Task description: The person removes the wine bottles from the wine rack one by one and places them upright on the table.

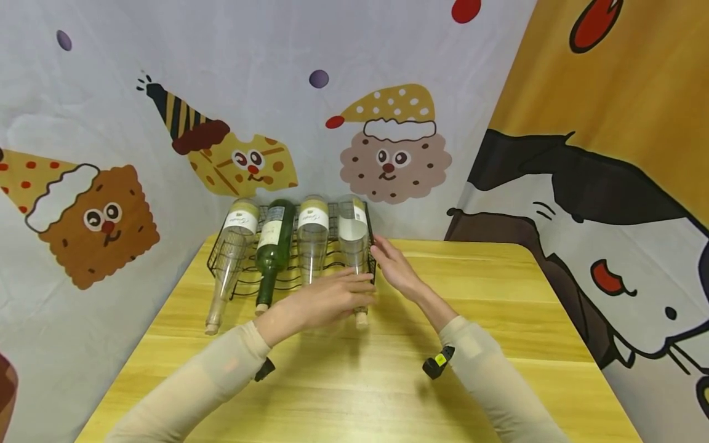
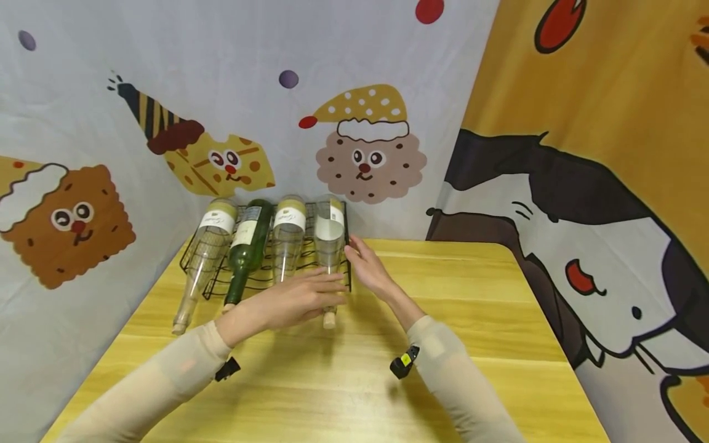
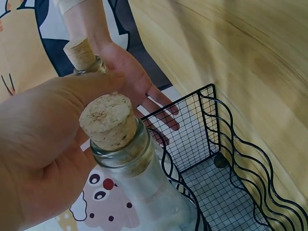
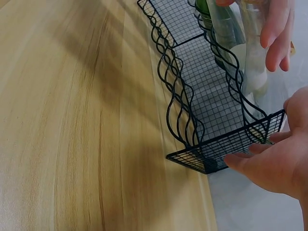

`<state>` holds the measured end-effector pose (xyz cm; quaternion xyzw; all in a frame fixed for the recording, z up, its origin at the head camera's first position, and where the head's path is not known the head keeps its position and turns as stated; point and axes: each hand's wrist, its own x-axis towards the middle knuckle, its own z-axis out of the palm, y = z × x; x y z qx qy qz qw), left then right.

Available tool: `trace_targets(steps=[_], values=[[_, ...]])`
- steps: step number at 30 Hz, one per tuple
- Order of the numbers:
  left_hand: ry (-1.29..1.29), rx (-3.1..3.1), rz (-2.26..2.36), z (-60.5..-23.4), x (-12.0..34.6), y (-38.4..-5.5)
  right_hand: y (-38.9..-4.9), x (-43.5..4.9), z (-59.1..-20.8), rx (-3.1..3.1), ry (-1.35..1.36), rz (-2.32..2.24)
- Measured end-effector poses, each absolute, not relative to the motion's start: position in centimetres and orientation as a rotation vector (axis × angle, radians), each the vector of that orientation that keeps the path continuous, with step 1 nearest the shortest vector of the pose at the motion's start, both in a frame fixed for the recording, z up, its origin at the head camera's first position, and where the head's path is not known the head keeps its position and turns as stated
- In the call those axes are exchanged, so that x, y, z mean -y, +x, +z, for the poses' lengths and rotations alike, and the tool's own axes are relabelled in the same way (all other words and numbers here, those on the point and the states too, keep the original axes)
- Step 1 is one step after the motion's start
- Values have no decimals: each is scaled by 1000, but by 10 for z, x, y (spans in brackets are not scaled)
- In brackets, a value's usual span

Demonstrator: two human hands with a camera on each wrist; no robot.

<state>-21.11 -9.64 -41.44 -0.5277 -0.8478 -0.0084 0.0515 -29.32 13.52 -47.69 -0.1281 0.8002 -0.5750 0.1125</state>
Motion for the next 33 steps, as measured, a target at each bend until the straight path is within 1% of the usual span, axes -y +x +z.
trace_targets(steps=[18, 33], values=[[-1591, 2445, 3, -420, 92, -217, -298, -136, -480, -2223, -352, -1841], [-1560, 2277, 76, -424, 94, -219, -300, -140, -481, -2197, -392, -1852]])
